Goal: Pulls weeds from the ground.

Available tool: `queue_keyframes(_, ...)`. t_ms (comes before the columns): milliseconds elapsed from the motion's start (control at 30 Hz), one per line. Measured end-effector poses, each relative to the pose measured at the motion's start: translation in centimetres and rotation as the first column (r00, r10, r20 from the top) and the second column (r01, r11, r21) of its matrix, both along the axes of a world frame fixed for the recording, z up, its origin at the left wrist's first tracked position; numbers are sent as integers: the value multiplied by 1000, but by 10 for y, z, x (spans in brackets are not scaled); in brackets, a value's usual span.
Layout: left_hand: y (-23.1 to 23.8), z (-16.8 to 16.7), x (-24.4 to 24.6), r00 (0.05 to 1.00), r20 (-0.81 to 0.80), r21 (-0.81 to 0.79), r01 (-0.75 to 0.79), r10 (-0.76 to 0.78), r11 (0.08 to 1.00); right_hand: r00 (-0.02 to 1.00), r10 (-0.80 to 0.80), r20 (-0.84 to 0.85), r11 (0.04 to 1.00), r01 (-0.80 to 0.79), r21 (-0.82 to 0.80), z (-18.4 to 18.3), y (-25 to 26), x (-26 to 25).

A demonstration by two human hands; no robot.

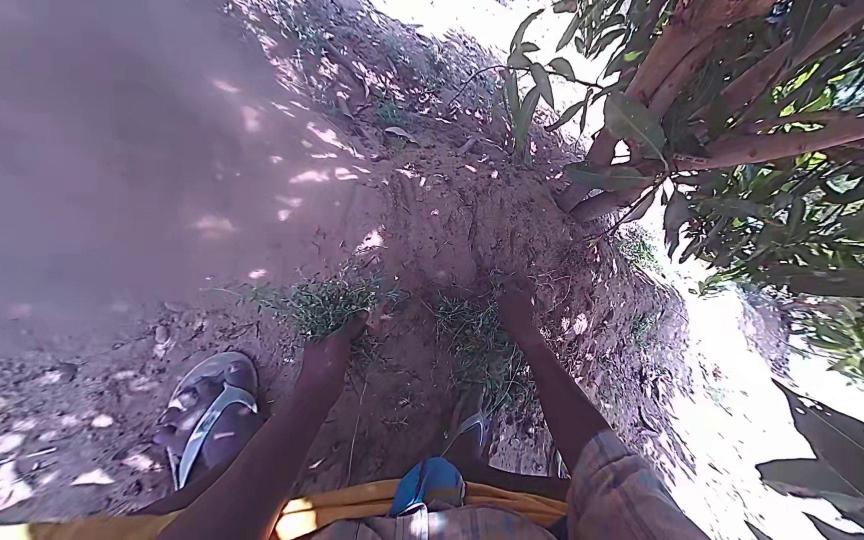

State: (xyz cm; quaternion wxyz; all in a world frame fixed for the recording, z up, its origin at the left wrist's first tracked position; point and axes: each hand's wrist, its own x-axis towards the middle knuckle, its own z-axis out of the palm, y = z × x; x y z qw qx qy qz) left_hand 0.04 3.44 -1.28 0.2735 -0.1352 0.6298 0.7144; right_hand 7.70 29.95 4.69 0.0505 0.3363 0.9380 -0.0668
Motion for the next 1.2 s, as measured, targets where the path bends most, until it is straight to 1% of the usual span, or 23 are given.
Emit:
queue_keyframes(67,0,-1,0,1000,6,8,-5,5,1000,997,-63,37,993,66,-95,-5,15,-12)
queue_keyframes(167,-1,3,0,1000,-13,7,12,-12,1000,992,-13,123,937,55,-346,-11,27,-22)
queue_keyframes(233,-4,5,-1,1000,-17,-8,26,-26,1000,991,-45,126,917,91,-389,-10,27,-21)
queue_keyframes(333,-6,9,1,999,-6,-24,33,-33,999,964,-232,-131,906,164,-391,1,30,-10)
queue_keyframes(400,-7,10,1,999,-8,-24,39,-39,999,857,-330,-396,879,126,-461,14,30,2)
queue_keyframes(467,-7,9,1,999,-2,-7,38,-38,999,703,-410,-581,799,-31,-601,32,24,13)
queue_keyframes(533,-5,7,0,1000,-2,21,27,-27,999,598,-473,-647,692,-203,-693,48,8,23)
queue_keyframes(567,-4,8,0,999,-10,53,34,-34,998,610,-464,-642,653,-254,-713,54,-1,30)
queue_keyframes(600,-2,10,0,999,-12,79,40,-40,996,676,-403,-617,656,-256,-710,58,-9,39)
queue_keyframes(667,-2,18,1,998,-5,90,69,-69,994,883,-166,-439,752,-174,-635,64,-30,58)
queue_keyframes(700,-3,21,1,996,-4,92,87,-87,992,939,-98,-330,785,-131,-606,66,-43,64)
queue_keyframes(733,-4,21,1,995,-7,99,99,-99,990,948,-97,-304,779,-118,-615,63,-55,70)
queue_keyframes(767,-6,19,2,995,1,116,103,-104,988,920,-147,-362,737,-142,-661,58,-65,77)
queue_keyframes(833,-5,15,1,997,14,157,76,-79,985,762,-341,-551,573,-295,-764,50,-77,84)
queue_keyframes(900,-4,16,1,998,16,178,55,-59,982,568,-508,-647,447,-469,-762,47,-76,81)
queue_keyframes(967,-6,13,0,998,-5,179,56,-56,982,482,-558,-675,379,-576,-724,44,-69,75)
queue_keyframes(1000,-8,10,0,998,-17,178,69,-67,982,505,-530,-681,400,-559,-727,38,-63,73)
queue_keyframes(1033,-8,9,0,997,-24,176,71,-68,982,590,-460,-663,478,-465,-745,26,-55,72)
queue_keyframes(1067,-7,8,0,998,-29,175,66,-62,982,750,-348,-562,601,-281,-748,12,-47,72)
queue_keyframes(1100,-6,9,1,998,-30,173,66,-62,983,908,-248,-337,709,-67,-702,-3,-41,71)
queue_keyframes(1133,-4,10,1,997,-38,168,72,-66,983,963,-228,-144,742,76,-666,-16,-40,70)
queue_keyframes(1167,-3,13,-1,996,-53,164,74,-66,984,956,-281,-83,700,145,-699,-24,-43,67)
queue_keyframes(1200,-2,14,-1,996,-58,165,73,-64,984,919,-373,-129,609,137,-782,-23,-49,65)
